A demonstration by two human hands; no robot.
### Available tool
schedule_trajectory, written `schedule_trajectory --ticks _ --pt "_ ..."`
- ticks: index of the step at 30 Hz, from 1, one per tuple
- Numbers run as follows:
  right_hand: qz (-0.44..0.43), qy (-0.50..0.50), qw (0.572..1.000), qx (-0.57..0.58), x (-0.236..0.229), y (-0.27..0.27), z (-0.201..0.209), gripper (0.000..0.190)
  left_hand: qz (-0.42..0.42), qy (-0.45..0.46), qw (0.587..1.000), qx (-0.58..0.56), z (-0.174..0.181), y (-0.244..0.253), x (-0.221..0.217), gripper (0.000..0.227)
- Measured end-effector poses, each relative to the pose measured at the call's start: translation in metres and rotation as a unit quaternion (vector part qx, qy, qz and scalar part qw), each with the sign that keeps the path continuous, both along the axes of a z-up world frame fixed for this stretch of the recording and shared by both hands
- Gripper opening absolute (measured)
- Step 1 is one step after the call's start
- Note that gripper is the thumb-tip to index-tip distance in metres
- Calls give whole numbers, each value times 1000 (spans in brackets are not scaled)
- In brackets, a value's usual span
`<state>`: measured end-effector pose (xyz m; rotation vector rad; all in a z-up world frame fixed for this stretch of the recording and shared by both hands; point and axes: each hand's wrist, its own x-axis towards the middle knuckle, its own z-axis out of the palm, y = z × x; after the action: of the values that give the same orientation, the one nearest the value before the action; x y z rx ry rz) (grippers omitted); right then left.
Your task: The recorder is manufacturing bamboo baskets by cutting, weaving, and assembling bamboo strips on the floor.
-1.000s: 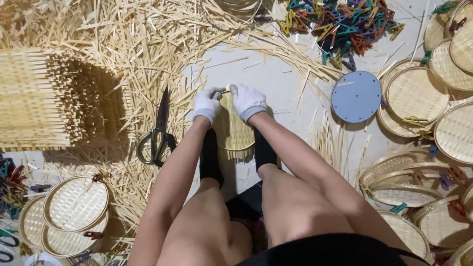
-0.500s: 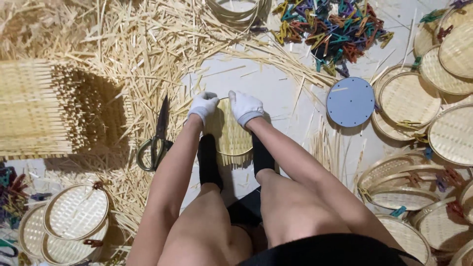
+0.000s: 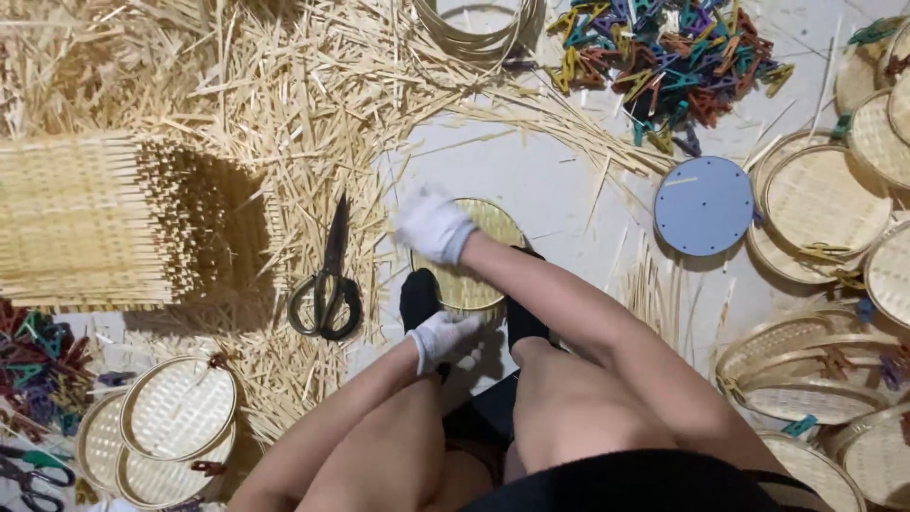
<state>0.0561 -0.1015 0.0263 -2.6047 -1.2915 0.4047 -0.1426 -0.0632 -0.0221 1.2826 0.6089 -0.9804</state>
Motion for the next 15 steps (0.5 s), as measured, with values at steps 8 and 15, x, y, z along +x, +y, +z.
schedule_trajectory --ticks 8,15 --pt "130 111 979 -108 0 13 -21 53 225 175 955 -80 -41 -23 -7 33" --pt "-44 72 996 -16 26 -9 -50 55 160 17 976 148 -67 3 -2 41"
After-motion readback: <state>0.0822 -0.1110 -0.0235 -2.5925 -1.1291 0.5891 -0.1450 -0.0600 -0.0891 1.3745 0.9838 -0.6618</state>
